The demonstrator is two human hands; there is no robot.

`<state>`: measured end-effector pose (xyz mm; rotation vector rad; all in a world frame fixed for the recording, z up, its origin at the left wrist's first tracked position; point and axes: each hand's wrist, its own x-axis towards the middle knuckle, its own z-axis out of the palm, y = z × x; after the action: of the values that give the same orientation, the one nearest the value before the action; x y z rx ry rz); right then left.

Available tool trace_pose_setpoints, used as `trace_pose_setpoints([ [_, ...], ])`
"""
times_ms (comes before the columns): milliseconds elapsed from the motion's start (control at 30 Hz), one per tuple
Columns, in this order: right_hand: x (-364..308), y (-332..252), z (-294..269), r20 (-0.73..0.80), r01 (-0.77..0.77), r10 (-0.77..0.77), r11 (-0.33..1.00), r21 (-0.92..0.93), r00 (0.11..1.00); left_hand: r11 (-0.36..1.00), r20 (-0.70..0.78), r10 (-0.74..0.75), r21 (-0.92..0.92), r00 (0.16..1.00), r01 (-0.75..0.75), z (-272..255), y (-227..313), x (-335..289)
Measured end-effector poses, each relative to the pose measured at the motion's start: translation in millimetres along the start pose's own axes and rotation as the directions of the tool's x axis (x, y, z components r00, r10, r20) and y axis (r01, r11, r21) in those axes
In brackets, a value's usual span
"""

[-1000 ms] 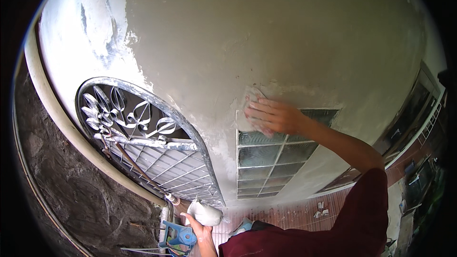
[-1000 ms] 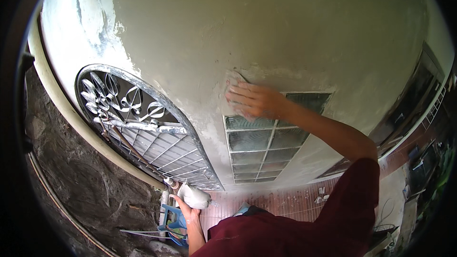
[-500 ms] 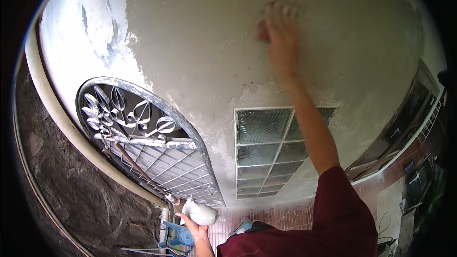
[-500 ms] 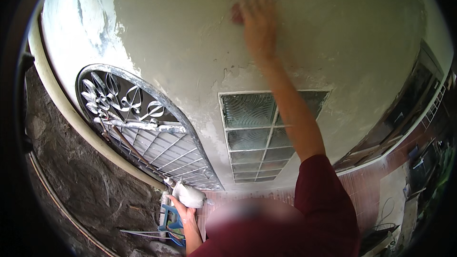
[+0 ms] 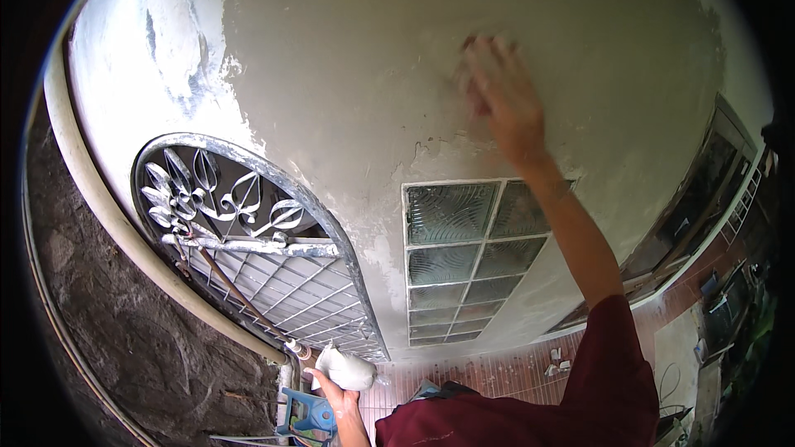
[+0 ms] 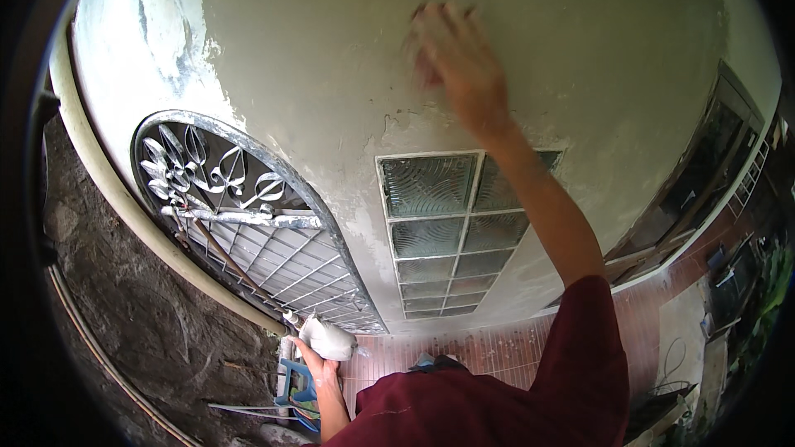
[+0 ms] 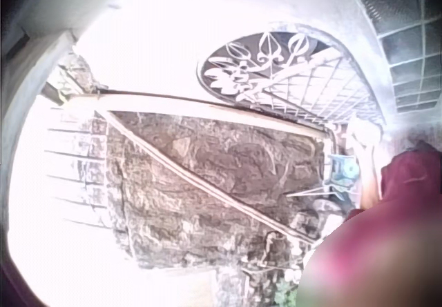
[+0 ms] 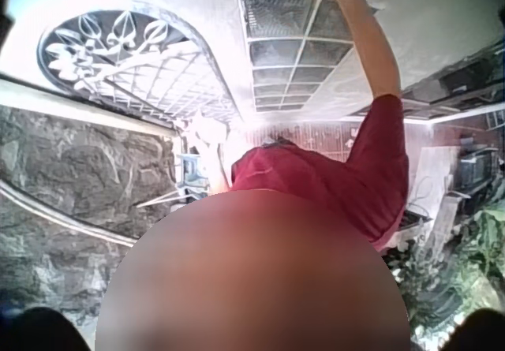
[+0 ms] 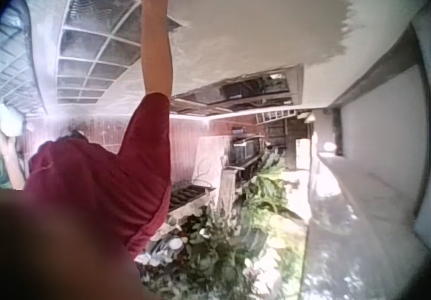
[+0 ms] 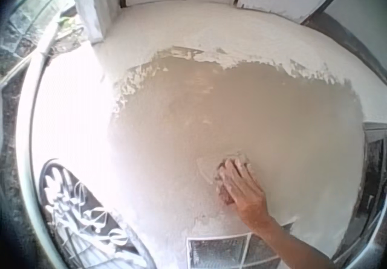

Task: The person applies plaster to an exterior wall using a trowel and a bag of plaster. They repeatedly scoop plaster from the bag and spread it over the wall surface, smoothing it with the trowel. The work continues across different sections of the wall near a decorative metal grille and a glass block window.

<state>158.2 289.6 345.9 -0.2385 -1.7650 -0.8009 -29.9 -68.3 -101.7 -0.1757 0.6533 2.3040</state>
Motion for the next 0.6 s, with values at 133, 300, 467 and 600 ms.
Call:
trace_pose_setpoints([
  [133, 73, 38, 25, -0.205, -0.275, 0.245, 0.952, -0.133, 0.948, 0.999, -0.055, 0.005, -0.038, 0.998, -0.007, 3, 0, 6],
  [300, 34, -42, 93, -0.097, -0.139, 0.138, 0.990, -0.006, 0.986, 0.999, -0.040, 0.025, -0.037, 0.999, -0.027, 11, -7, -2],
  [467, -68, -123, 89, 0.248, 0.072, -0.154, 0.948, 0.309, 0.956, 0.999, -0.161, -0.007, -0.040, 0.987, 0.001, 13, -7, -10],
  [600, -99, -147, 46, 0.193, 0.111, -0.295, 0.767, 0.632, 0.936, 1.000, -0.095, -0.003, -0.016, 0.996, 0.001, 8, -5, -15],
])
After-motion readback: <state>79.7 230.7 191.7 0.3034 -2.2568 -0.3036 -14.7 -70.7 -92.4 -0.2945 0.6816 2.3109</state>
